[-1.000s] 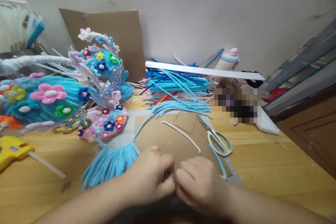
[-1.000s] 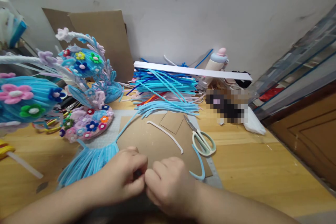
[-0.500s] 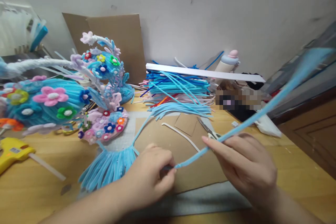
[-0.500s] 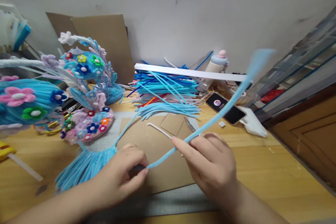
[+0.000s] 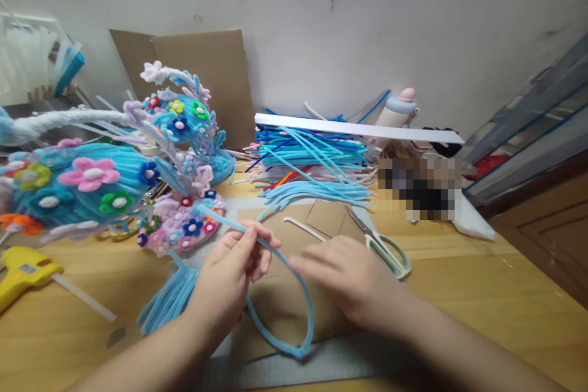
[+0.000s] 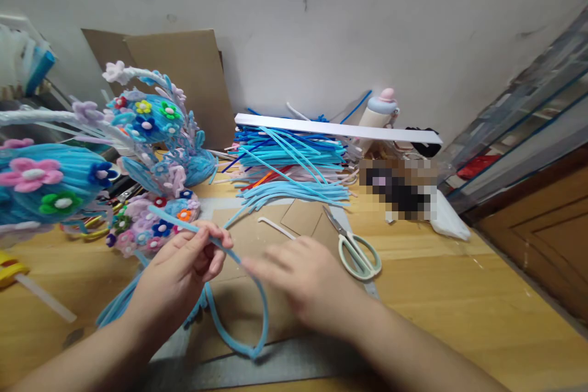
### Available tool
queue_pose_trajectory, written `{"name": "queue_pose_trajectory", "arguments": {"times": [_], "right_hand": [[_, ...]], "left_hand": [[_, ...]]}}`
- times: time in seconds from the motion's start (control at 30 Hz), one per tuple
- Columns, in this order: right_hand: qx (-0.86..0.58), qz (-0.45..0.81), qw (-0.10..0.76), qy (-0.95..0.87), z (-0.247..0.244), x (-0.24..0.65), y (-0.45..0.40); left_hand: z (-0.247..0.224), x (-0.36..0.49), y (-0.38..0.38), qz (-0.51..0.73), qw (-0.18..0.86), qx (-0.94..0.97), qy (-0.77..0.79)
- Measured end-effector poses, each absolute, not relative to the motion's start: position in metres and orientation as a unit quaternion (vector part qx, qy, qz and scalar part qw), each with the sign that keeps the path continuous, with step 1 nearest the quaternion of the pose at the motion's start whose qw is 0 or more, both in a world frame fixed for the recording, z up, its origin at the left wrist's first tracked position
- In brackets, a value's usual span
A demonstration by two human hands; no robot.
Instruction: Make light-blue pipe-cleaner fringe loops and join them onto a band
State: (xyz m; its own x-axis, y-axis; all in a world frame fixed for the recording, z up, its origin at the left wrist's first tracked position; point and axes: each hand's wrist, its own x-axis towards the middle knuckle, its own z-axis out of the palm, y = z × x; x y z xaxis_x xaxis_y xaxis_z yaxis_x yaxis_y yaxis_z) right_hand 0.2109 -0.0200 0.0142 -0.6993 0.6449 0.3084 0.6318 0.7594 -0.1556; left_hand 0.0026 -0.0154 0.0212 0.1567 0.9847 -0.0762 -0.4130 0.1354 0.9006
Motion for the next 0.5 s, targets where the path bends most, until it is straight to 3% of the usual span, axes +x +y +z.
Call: {"name": "queue_pose_trajectory", "arguments": {"times": [0.1,0.17,0.23,0.5], "right_hand": [[-0.58,-0.011,0.133,-0.804,-0.006,0.24,-0.008],[-0.655,-0.036,0.067,-0.752,-0.021,0.266,-0.003],[-0.667,-0.021,0.04,-0.743,-0.033,0.29,-0.001],[-0.654,0.142,0.106,-0.735,-0.04,0.34,-0.007]], "left_hand": [[0.022,0.002,-0.013,0.56,0.652,0.364,0.357],[0.022,0.003,-0.015,0.558,0.644,0.378,0.363],[0.021,0.006,-0.018,0.534,0.643,0.405,0.371],[0.019,0.009,-0.018,0.552,0.564,0.442,0.426]]}}
